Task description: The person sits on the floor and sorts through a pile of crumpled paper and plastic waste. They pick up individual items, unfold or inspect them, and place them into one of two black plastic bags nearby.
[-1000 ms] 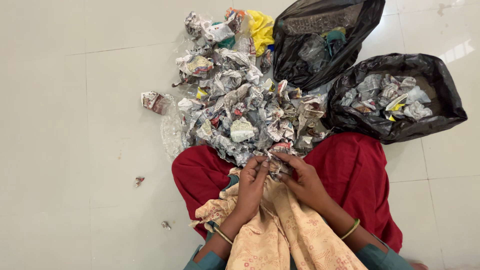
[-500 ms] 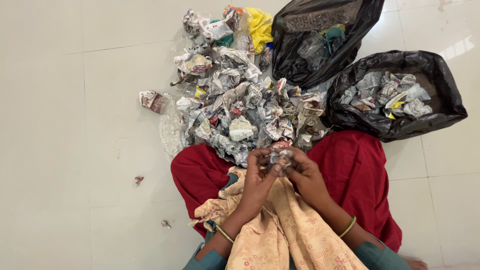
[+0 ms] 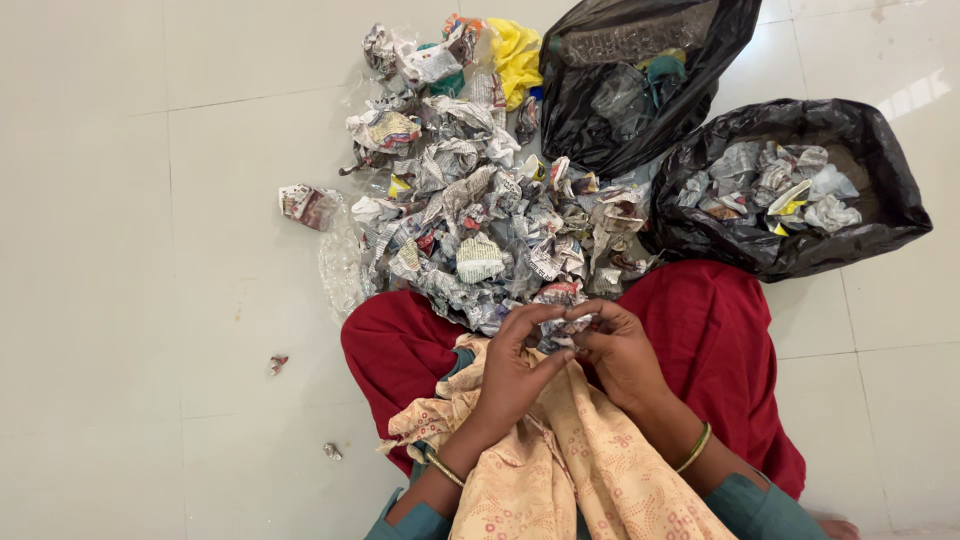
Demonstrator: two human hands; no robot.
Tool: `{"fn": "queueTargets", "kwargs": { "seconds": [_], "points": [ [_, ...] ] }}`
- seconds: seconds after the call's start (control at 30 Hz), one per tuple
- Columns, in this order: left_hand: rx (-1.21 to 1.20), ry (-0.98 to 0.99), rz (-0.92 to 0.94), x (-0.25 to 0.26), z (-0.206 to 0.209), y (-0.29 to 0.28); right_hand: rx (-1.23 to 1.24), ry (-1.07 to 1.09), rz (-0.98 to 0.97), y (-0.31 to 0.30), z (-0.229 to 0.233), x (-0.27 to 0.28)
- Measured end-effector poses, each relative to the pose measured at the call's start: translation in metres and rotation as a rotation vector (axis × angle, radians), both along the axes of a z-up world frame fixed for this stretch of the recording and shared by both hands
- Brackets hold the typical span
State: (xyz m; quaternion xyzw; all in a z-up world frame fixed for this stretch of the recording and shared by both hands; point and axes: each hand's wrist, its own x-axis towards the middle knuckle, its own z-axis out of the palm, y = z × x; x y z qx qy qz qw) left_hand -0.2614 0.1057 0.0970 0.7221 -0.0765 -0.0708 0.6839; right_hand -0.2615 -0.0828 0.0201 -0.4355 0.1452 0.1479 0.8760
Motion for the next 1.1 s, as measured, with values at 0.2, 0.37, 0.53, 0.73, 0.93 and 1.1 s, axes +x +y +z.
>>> {"fn": "queueTargets", "kwargs": {
  "seconds": [0.2,0.37,0.53,0.73,0.93,1.1],
  "points": [
    [-0.046,0.054,0.088,-0.002,-0.014,-0.002,-0.273,-0.193,0.061,0.009,0.032,-0.001],
    [-0.276,0.145,0.213,0.003,-0.044,0.000,-0.342,-0.265,0.211,0.014,0.075,0.001],
    [-0.242,0.232,0.143,0.009,-0.047,-0.011,-0.550,-0.343,0.137,0.001,0.068,0.005],
    [-0.144,0.200,-0.040,0.043,-0.027,-0.054,-0.781,-0.449,-0.070,-0.064,0.063,0.022],
    [0.209,-0.150,-0.079,0.128,-0.079,-0.135,-1.280,-0.446,-0.443,-0.171,0.078,0.082],
    [0.438,-0.386,-0.013,0.188,-0.156,-0.225,-1.565,-0.550,-0.435,-0.226,0.058,0.121]
  ]
}}
